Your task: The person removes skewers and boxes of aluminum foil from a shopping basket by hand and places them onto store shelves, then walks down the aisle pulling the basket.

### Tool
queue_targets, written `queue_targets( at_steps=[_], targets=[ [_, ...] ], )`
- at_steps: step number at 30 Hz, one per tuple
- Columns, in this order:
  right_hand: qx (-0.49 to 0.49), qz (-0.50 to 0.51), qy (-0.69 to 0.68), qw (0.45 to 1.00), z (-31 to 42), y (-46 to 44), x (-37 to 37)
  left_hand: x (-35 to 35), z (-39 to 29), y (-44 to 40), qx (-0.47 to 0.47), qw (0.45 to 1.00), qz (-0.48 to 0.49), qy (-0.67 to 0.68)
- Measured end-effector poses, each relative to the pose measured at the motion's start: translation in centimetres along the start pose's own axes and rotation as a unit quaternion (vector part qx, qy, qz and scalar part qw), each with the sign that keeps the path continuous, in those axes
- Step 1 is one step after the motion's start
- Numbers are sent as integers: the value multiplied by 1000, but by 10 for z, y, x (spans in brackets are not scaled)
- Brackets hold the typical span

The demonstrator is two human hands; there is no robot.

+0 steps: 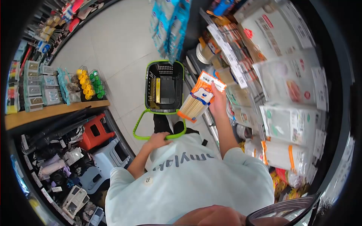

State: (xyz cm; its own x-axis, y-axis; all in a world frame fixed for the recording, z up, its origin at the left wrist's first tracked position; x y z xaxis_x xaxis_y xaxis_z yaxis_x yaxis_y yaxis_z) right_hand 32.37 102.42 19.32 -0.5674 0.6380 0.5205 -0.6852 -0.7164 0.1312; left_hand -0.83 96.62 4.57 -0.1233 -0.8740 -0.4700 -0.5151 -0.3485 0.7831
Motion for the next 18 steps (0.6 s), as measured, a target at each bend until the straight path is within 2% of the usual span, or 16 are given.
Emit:
queue_targets(
  at_steps=[3,5,9,11,14,18],
  targets=[
    [-11,-15,12,1000,13,8,-32,13,15,0,-2,999,-19,33],
    [-11,-28,4,1000,20,15,-47,17,16,0,-16,997,-51,-56],
    [-25,-55,2,998,29,22,-65,46,19,-38,-56,992,-72,-88],
    [-29,-61,-4,998,33,25,-70,66,7,-52,-45,992,10,-119],
    [-41,-57,-20,997,37,29,-72,64,-3,-50,-12,991,-29,-132],
    [-45,-59,-37,997,46,35,-77,68,1,-47,-41,990,2,-132]
  ],
)
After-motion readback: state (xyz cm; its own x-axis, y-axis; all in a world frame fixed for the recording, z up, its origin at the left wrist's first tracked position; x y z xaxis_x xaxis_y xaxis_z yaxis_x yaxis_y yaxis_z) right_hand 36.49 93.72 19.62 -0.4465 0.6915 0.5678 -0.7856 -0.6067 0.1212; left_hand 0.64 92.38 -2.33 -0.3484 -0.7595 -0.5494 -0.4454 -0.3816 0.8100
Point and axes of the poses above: each hand's wrist, its own y-axis away from the middle knuckle, its own x-axis out of the palm, z = x × y, the point moved 7 cm from there along -y, towards the middle knuckle, and after that the axes turned 14 degrees about -x, right-handed, at the moved point
